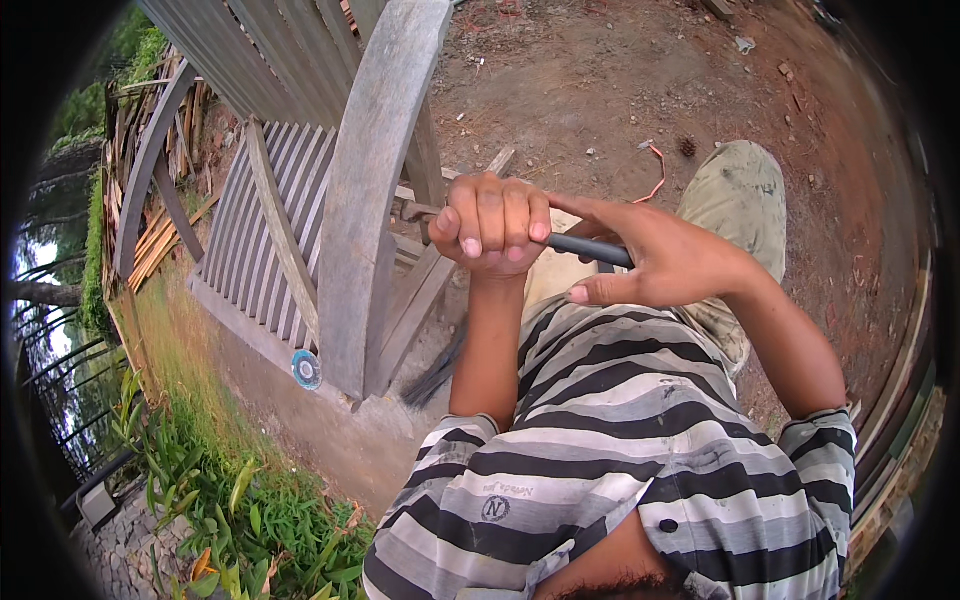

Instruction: The person is repairing a wooden chair by removing a nail with pliers, inserting a wooden dowel, and applying glue to secure the joint.

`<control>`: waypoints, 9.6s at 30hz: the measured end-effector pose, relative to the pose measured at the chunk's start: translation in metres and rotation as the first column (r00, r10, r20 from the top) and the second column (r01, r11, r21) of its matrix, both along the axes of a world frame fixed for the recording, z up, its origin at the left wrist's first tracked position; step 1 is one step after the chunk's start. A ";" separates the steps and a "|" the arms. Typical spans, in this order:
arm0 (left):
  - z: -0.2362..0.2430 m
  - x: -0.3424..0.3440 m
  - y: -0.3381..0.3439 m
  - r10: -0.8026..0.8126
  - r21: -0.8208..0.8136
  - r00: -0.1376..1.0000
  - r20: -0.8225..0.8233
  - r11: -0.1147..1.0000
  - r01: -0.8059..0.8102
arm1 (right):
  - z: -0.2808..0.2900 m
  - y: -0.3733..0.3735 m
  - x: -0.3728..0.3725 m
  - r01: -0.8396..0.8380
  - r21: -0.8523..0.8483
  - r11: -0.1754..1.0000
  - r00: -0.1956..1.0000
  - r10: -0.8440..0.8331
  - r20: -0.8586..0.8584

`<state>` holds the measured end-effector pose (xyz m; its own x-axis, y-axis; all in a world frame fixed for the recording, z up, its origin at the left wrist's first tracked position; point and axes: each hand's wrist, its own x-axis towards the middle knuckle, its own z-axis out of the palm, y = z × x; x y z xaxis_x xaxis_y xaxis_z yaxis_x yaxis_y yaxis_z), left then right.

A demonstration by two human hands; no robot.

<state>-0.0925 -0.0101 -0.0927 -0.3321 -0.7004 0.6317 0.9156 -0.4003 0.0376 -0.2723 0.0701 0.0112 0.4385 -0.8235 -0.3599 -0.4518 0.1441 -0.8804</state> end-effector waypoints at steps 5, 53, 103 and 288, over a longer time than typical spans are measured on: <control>-0.008 -0.009 -0.019 -0.127 -0.292 0.977 -0.173 0.954 0.072 | 0.000 -0.002 0.008 -0.076 0.201 0.977 0.997 0.077 0.004; 0.033 0.031 0.036 0.385 0.224 0.470 0.794 0.534 -0.815 | -0.008 0.016 0.037 -0.130 -0.622 0.772 0.805 -0.284 -0.521; 0.014 0.065 0.034 0.341 0.181 0.520 0.783 0.676 -0.715 | -0.040 -0.045 0.090 0.416 -0.219 0.883 0.894 -0.353 0.275; -0.124 0.138 0.058 0.301 -0.439 -0.394 0.869 0.836 -0.329 | -0.507 -0.186 0.014 -0.059 -0.308 0.950 0.990 0.017 -0.140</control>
<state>0.0450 0.0484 -0.2168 -0.1812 -0.9753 -0.1263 -0.2609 -0.0761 0.9624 -0.2581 -0.1163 -0.4953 0.4370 -0.8875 -0.1465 -0.5686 -0.1463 -0.8095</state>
